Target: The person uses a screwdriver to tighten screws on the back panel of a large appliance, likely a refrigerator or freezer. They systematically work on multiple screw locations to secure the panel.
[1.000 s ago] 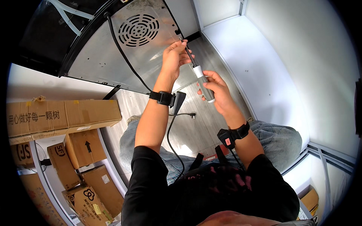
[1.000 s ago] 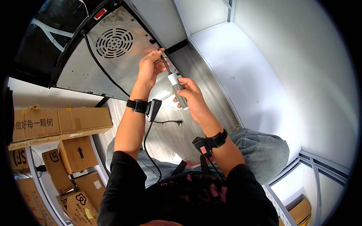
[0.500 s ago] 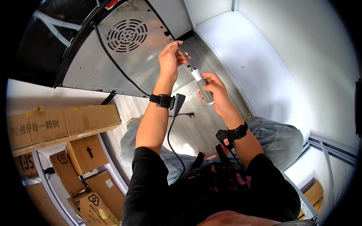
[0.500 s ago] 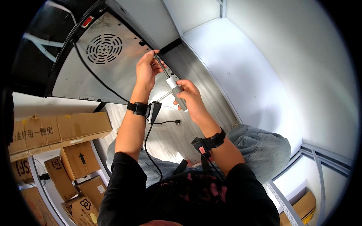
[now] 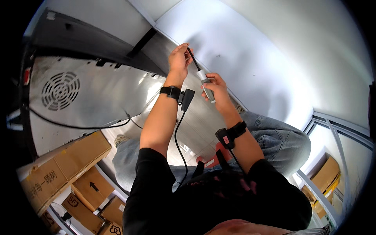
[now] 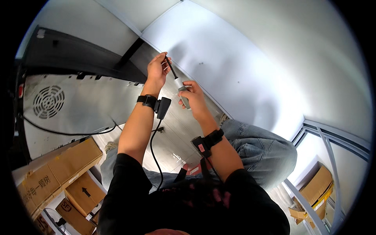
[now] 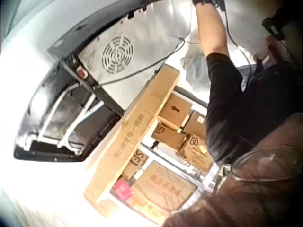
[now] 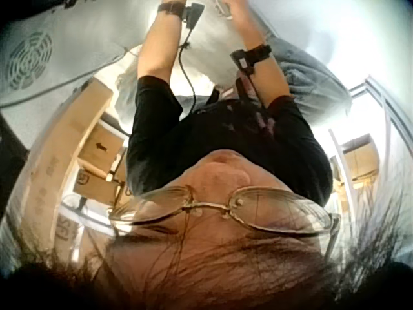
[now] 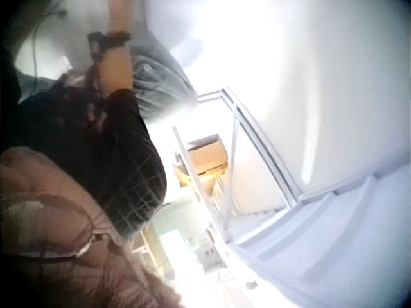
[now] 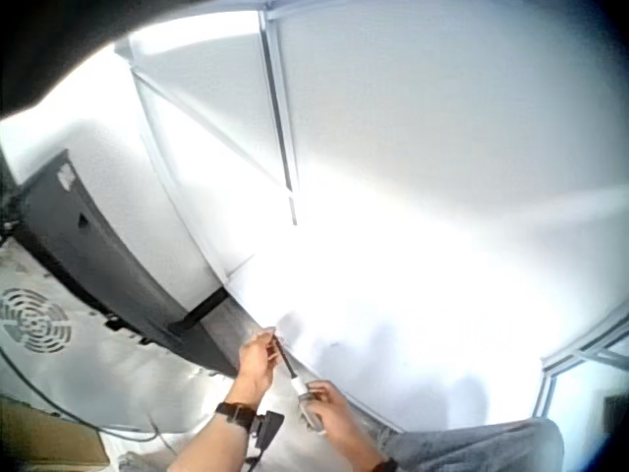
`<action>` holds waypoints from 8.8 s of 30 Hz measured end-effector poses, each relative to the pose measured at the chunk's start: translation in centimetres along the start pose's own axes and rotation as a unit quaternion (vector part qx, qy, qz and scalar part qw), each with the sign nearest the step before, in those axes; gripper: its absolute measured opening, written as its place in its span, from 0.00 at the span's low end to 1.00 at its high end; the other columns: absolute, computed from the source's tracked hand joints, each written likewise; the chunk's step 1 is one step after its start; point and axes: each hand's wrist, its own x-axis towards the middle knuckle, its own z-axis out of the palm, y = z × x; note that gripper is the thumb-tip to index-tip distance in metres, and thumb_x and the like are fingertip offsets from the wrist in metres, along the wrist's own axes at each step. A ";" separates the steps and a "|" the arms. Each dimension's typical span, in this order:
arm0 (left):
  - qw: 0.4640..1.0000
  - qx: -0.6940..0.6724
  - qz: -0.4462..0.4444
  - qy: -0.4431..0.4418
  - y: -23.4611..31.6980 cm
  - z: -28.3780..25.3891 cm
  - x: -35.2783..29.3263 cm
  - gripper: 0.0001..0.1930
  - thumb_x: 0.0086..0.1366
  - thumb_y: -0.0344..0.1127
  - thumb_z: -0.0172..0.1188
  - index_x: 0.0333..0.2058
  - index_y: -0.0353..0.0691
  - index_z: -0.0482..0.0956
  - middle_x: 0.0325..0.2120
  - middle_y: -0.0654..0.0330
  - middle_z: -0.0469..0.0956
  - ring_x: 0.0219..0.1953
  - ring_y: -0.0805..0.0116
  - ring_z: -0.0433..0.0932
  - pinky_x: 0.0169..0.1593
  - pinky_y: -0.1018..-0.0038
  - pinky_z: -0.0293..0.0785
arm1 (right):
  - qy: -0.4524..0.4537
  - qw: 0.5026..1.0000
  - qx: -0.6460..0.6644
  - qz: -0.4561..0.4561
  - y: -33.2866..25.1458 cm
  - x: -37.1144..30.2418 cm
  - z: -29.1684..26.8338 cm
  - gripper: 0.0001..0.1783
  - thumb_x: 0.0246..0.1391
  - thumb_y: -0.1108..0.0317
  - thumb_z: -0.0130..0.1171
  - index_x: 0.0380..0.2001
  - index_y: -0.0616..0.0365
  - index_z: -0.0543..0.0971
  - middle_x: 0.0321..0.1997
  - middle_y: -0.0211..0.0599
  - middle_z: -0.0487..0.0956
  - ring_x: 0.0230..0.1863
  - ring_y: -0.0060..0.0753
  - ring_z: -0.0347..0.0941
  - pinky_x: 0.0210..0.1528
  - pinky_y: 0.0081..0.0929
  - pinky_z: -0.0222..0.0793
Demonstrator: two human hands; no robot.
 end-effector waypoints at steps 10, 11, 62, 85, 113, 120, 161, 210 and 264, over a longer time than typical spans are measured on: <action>0.989 -0.002 -0.113 0.093 -8.6 -0.8 8.6 0.07 0.64 0.33 0.54 0.36 0.40 0.78 0.23 0.69 0.73 0.23 0.79 0.68 0.25 0.81 0.66 | 0.108 0.992 -0.060 0.035 3.3 5.7 -5.3 0.20 0.46 0.72 0.55 0.45 0.59 0.69 0.29 0.38 0.74 0.20 0.28 0.71 0.18 0.23 0.65; 0.992 0.050 -0.090 0.079 -9.5 -1.1 9.1 0.07 0.61 0.33 0.57 0.36 0.38 0.80 0.23 0.69 0.73 0.22 0.77 0.68 0.26 0.80 0.66 | 0.122 0.990 -0.056 0.044 3.6 5.8 -5.8 0.20 0.46 0.73 0.55 0.45 0.59 0.69 0.29 0.38 0.74 0.19 0.28 0.71 0.18 0.24 0.65; 0.992 -0.011 0.122 0.009 5.5 -9.2 -10.0 0.13 0.68 0.38 0.49 0.48 0.42 0.72 0.29 0.64 0.77 0.27 0.76 0.75 0.28 0.81 0.70 | -0.210 0.977 0.034 -0.020 2.1 -4.8 7.6 0.19 0.51 0.73 0.46 0.49 0.62 0.64 0.38 0.48 0.77 0.27 0.31 0.75 0.19 0.22 0.66; 0.991 -0.019 0.128 0.028 5.5 -9.1 -9.8 0.11 0.67 0.38 0.51 0.46 0.43 0.73 0.26 0.65 0.76 0.26 0.75 0.74 0.27 0.80 0.68 | -0.208 0.974 0.086 0.007 1.8 -4.9 8.0 0.20 0.49 0.70 0.44 0.47 0.65 0.63 0.35 0.50 0.77 0.23 0.33 0.73 0.17 0.23 0.64; 0.988 0.084 0.099 0.087 6.7 -8.5 -10.2 0.09 0.64 0.33 0.55 0.42 0.41 0.75 0.29 0.63 0.75 0.26 0.74 0.75 0.27 0.78 0.73 | -0.163 0.964 -0.179 -0.109 1.6 -5.6 9.1 0.29 0.48 0.70 0.59 0.53 0.58 0.62 0.39 0.37 0.71 0.34 0.29 0.72 0.25 0.25 0.71; 0.991 0.057 0.100 0.069 7.2 -7.7 -11.1 0.10 0.63 0.33 0.56 0.43 0.40 0.74 0.29 0.62 0.76 0.26 0.72 0.76 0.27 0.78 0.73 | -0.219 0.973 -0.079 0.006 0.0 -5.4 8.3 0.28 0.53 0.66 0.56 0.56 0.59 0.61 0.39 0.35 0.72 0.33 0.25 0.72 0.24 0.22 0.70; 0.993 0.062 0.095 0.035 7.6 -8.1 -11.5 0.12 0.65 0.27 0.46 0.48 0.37 0.67 0.33 0.55 0.75 0.31 0.64 0.78 0.33 0.71 0.79 | -0.163 0.972 -0.163 -0.037 1.1 -5.1 9.0 0.24 0.46 0.74 0.61 0.48 0.64 0.68 0.35 0.35 0.72 0.33 0.23 0.71 0.27 0.22 0.72; 0.828 0.438 0.349 0.035 -16.1 -0.2 6.5 0.09 0.58 0.36 0.60 0.36 0.41 0.83 0.22 0.60 0.71 0.29 0.63 0.69 0.37 0.70 0.69 | 0.173 0.984 -0.028 -0.002 6.4 5.8 -5.8 0.19 0.42 0.76 0.57 0.42 0.60 0.71 0.30 0.31 0.72 0.26 0.22 0.70 0.22 0.23 0.71; 0.990 -0.003 0.056 0.126 -2.0 -11.4 -5.6 0.09 0.68 0.36 0.49 0.44 0.45 0.72 0.30 0.62 0.80 0.24 0.76 0.75 0.24 0.82 0.69 | -0.097 0.991 0.008 0.095 7.3 -0.4 5.4 0.19 0.53 0.64 0.51 0.47 0.61 0.72 0.25 0.37 0.77 0.15 0.24 0.69 0.13 0.19 0.57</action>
